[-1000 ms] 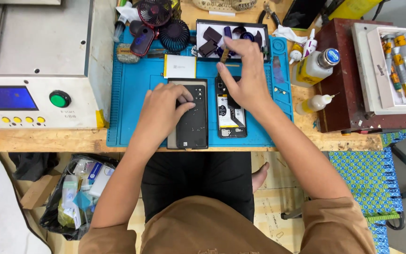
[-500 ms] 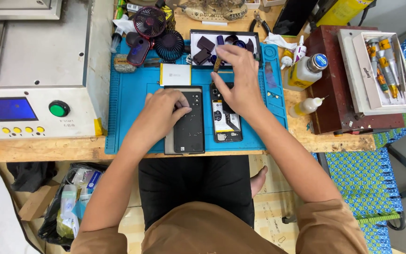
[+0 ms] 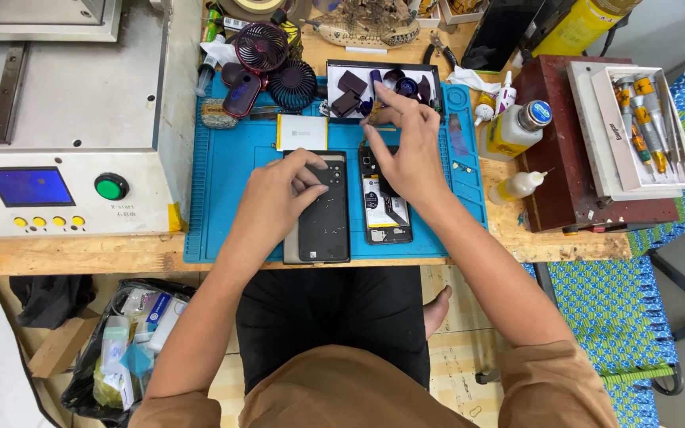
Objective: Repairing a smartphone by disassembling components and replacing parts on a workbench
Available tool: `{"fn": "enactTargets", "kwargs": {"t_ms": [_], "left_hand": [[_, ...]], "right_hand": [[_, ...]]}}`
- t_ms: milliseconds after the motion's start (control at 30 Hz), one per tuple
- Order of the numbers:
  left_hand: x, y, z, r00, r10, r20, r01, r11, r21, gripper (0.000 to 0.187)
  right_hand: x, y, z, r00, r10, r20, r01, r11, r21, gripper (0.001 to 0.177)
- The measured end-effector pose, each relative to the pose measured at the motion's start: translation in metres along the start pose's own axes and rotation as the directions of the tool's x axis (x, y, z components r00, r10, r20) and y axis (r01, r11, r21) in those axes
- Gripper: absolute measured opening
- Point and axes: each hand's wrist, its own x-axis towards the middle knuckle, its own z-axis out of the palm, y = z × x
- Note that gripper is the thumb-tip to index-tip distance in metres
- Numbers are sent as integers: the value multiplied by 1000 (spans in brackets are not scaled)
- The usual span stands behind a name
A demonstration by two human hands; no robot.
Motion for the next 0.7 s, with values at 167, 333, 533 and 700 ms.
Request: {"fn": "enactTargets", "kwargs": {"t_ms": [167,333,533,700], "left_hand": [[-4,9,-5,994,-61,94,70,994,-87,30],[0,14,-9,999,-17,39,20,997,-74,24],[7,42,-21,1000,26,-8,-26,999,-39,27],[45,37,-27,993,99,-58,-101,995,-20,31]], "right_hand": [[5,-9,-4,1000,30,1,-30,999,-20,59],[0,2,3,999,30,21,-29,999,-12,56],[-2,4,6,998,44,50,-45,999,26,56],[-2,-2,7,998,46,53,-47,999,20,70]]}}
